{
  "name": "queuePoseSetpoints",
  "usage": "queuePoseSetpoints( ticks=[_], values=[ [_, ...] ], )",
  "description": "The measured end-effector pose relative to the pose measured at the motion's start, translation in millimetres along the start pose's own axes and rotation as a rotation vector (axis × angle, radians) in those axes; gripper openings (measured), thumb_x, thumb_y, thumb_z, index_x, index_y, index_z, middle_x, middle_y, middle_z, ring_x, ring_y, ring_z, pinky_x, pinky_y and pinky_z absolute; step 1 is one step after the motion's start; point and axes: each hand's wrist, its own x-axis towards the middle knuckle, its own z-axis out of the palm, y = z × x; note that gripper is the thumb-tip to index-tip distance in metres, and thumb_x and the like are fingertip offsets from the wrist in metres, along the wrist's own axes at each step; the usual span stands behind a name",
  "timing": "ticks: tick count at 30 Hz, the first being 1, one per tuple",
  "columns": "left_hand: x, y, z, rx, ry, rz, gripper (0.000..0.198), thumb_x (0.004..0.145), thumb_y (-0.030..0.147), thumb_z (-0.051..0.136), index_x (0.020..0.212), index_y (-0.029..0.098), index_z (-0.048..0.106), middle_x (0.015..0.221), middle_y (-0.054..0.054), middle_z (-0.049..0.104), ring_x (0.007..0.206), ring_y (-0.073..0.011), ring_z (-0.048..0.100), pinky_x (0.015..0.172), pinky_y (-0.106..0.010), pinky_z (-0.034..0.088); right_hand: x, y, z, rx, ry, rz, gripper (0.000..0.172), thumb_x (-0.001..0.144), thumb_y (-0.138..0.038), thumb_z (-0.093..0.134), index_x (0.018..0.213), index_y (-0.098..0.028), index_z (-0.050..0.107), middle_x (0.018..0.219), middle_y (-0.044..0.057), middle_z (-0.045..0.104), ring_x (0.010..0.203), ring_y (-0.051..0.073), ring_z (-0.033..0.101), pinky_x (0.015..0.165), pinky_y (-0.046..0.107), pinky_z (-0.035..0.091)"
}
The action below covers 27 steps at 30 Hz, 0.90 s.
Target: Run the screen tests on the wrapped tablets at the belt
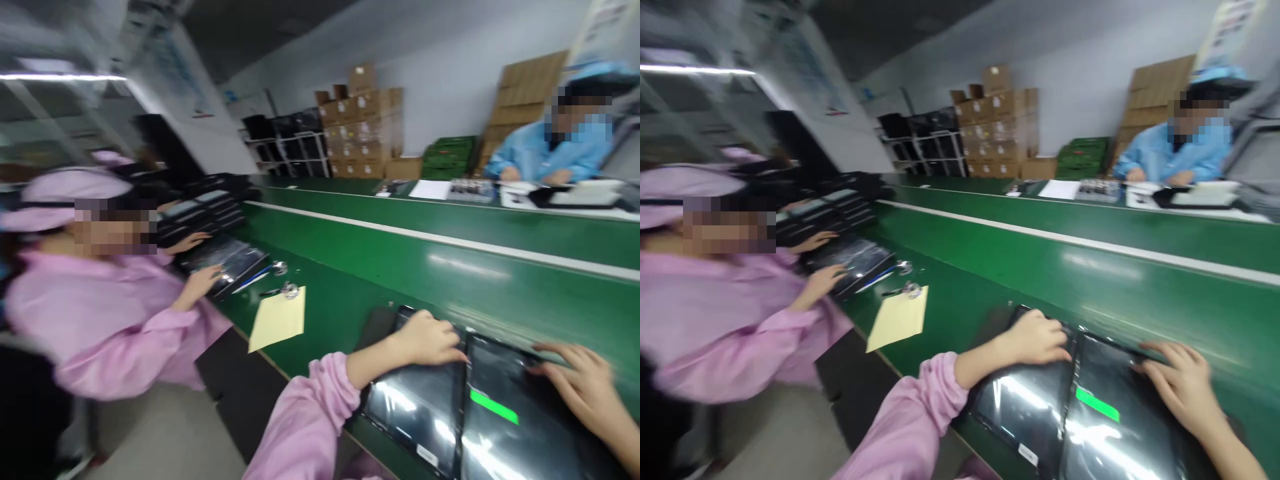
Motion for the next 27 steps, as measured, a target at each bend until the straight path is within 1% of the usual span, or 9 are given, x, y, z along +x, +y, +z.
queuePoseSetpoints(
  ticks=[1, 2, 7, 13, 18, 20, 23, 25, 27],
  values=[
    [-1, -6, -4.3, -0.060, -0.018, -0.088, 0.043, 0.096, 0.055, 0.052, 0.083, 0.020, 0.074, 0.079, -0.003, 0.069, 0.083, -0.0182, 0.067, 0.066, -0.028, 0.040, -3, 1, -7, 0.049, -0.092, -0.040, 0.067, 0.099, -0.061, 0.030, 0.054, -0.032, 0.071, 0.088, 0.010, 0.072, 0.083, 0.030, 0.066, 0.084, 0.057, 0.046],
    [-3, -12, -7.8, -0.120, -0.023, -0.185, 0.041, 0.096, 0.051, 0.052, 0.080, 0.021, 0.075, 0.078, -0.003, 0.069, 0.083, -0.0175, 0.066, 0.068, -0.028, 0.040, -5, 0, -13, 0.073, -0.125, 0.010, 0.069, 0.100, -0.058, 0.028, 0.053, -0.030, 0.070, 0.090, 0.009, 0.072, 0.086, 0.029, 0.065, 0.089, 0.056, 0.044],
    [-5, -37, -10.6, -0.261, 0.002, -0.207, 0.067, 0.106, 0.037, 0.016, 0.093, 0.016, 0.078, 0.086, -0.008, 0.066, 0.077, -0.0154, 0.063, 0.071, -0.028, 0.043, 2, -6, -26, 0.082, -0.003, 0.211, 0.068, 0.102, -0.045, 0.026, 0.055, -0.026, 0.070, 0.086, 0.006, 0.070, 0.086, 0.024, 0.062, 0.089, 0.046, 0.040],
    [-10, -38, -2.3, -0.291, -0.009, -0.224, 0.060, 0.100, 0.058, 0.031, 0.092, 0.023, 0.078, 0.084, -0.004, 0.063, 0.082, -0.0192, 0.059, 0.086, -0.036, 0.045, -1, -11, -19, 0.113, 0.040, 0.150, 0.056, 0.099, -0.029, 0.037, 0.057, -0.027, 0.073, 0.084, 0.005, 0.068, 0.085, 0.022, 0.059, 0.092, 0.044, 0.034],
    [-15, -52, -11.2, -0.329, 0.061, -0.192, 0.068, 0.099, 0.064, 0.017, 0.122, 0.026, 0.069, 0.112, -0.008, 0.065, 0.105, -0.0255, 0.061, 0.100, -0.047, 0.043, -2, -9, -15, 0.166, 0.007, 0.152, 0.048, 0.096, -0.029, 0.043, 0.060, -0.029, 0.075, 0.090, 0.005, 0.068, 0.090, 0.023, 0.058, 0.094, 0.046, 0.033],
    [-14, -56, -14.7, -0.393, 0.007, -0.207, 0.068, 0.100, 0.059, 0.013, 0.128, 0.023, 0.063, 0.130, -0.010, 0.062, 0.121, -0.0260, 0.057, 0.107, -0.045, 0.041, -2, -8, -15, 0.169, 0.030, 0.183, 0.050, 0.098, -0.032, 0.040, 0.063, -0.028, 0.076, 0.097, 0.006, 0.068, 0.095, 0.025, 0.058, 0.095, 0.047, 0.033],
    [-6, -52, -12.8, -0.410, -0.224, -0.239, 0.058, 0.100, 0.051, 0.020, 0.136, 0.020, 0.054, 0.149, -0.011, 0.052, 0.138, -0.0246, 0.046, 0.115, -0.041, 0.035, 0, -4, -14, 0.326, 0.069, 0.367, 0.050, 0.100, -0.044, 0.037, 0.079, -0.025, 0.079, 0.106, 0.010, 0.065, 0.105, 0.028, 0.056, 0.100, 0.047, 0.035],
    [3, -45, -7.3, -0.381, -0.339, -0.279, 0.052, 0.098, 0.045, 0.028, 0.134, 0.019, 0.055, 0.150, -0.012, 0.051, 0.139, -0.0253, 0.045, 0.117, -0.043, 0.032, 1, -1, -11, 0.472, 0.051, 0.502, 0.053, 0.099, -0.056, 0.037, 0.093, -0.022, 0.078, 0.109, 0.011, 0.064, 0.108, 0.028, 0.056, 0.102, 0.046, 0.037],
    [11, -37, -1.9, -0.358, -0.361, -0.339, 0.047, 0.097, 0.044, 0.030, 0.122, 0.019, 0.061, 0.141, -0.014, 0.058, 0.133, -0.0291, 0.050, 0.117, -0.053, 0.028, 2, 3, -7, 0.564, -0.021, 0.574, 0.062, 0.097, -0.065, 0.033, 0.103, -0.020, 0.076, 0.106, 0.011, 0.066, 0.103, 0.028, 0.059, 0.099, 0.045, 0.042]
  ],
)
